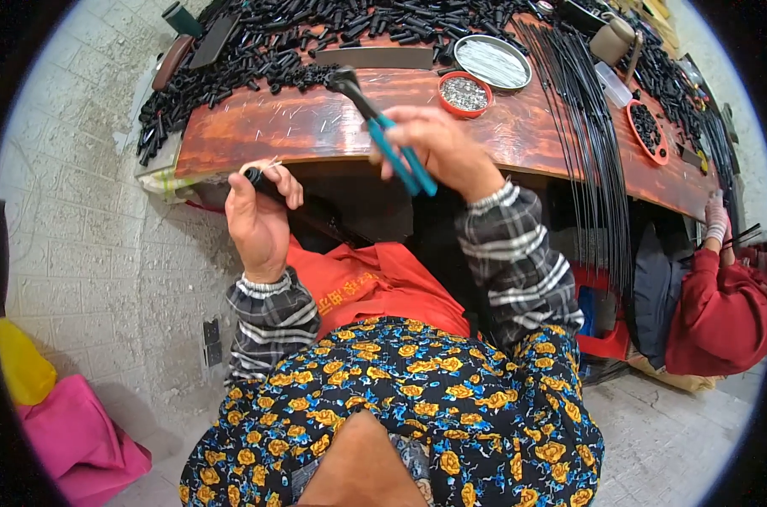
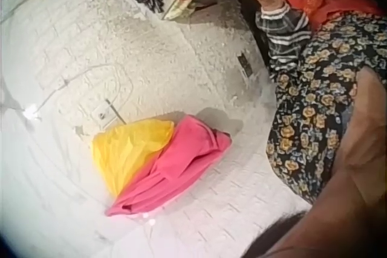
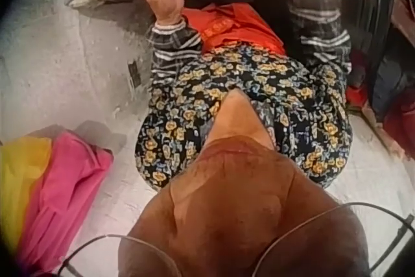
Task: Assembling bundles of black rods into plastic components and trimming them with pliers.
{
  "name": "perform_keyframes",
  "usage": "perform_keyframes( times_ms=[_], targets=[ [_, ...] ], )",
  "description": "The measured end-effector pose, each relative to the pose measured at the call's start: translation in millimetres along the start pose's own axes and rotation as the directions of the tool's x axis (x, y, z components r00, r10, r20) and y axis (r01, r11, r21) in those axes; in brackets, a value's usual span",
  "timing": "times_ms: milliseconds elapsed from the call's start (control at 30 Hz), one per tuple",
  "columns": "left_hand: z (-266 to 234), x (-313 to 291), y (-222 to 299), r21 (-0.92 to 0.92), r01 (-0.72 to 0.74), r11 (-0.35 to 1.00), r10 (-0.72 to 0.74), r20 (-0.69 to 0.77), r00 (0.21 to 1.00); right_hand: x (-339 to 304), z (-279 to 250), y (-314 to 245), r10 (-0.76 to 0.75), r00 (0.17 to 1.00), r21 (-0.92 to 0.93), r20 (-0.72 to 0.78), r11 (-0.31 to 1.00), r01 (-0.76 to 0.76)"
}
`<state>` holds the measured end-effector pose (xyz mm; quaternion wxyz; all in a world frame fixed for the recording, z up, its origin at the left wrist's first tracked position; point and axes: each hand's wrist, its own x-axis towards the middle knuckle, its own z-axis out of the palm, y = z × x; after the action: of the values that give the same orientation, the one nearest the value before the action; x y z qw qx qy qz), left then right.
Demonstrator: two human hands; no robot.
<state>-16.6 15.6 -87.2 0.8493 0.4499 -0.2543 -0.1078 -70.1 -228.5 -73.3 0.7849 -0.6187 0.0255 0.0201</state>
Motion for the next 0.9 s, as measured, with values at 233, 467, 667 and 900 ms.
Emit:
perform_keyframes(
  times_ms=[233,467,667,900],
  targets=[
    [12,6,-5,-0.016,0.05,0.999,-0.051,-0.02,0.999,-27,53,32,-0.308,0.935,-0.749,0.176,0.574,0.33],
    [18,0,-11,0.033,0.077,0.997,-0.076,-0.023,0.997,-19,65,18,-0.437,0.88,-0.906,0.187,0.269,0.326],
    [22,-3,-9,0.002,0.061,0.998,-0.061,-0.032,0.998,-14,65,18,-0.562,0.807,-0.938,0.179,0.149,0.312],
    [15,-6,-9,0.016,0.113,0.993,-0.114,0.118,0.986,-11,39,-4,-0.646,0.704,-0.937,0.295,-0.052,0.345]
  ],
)
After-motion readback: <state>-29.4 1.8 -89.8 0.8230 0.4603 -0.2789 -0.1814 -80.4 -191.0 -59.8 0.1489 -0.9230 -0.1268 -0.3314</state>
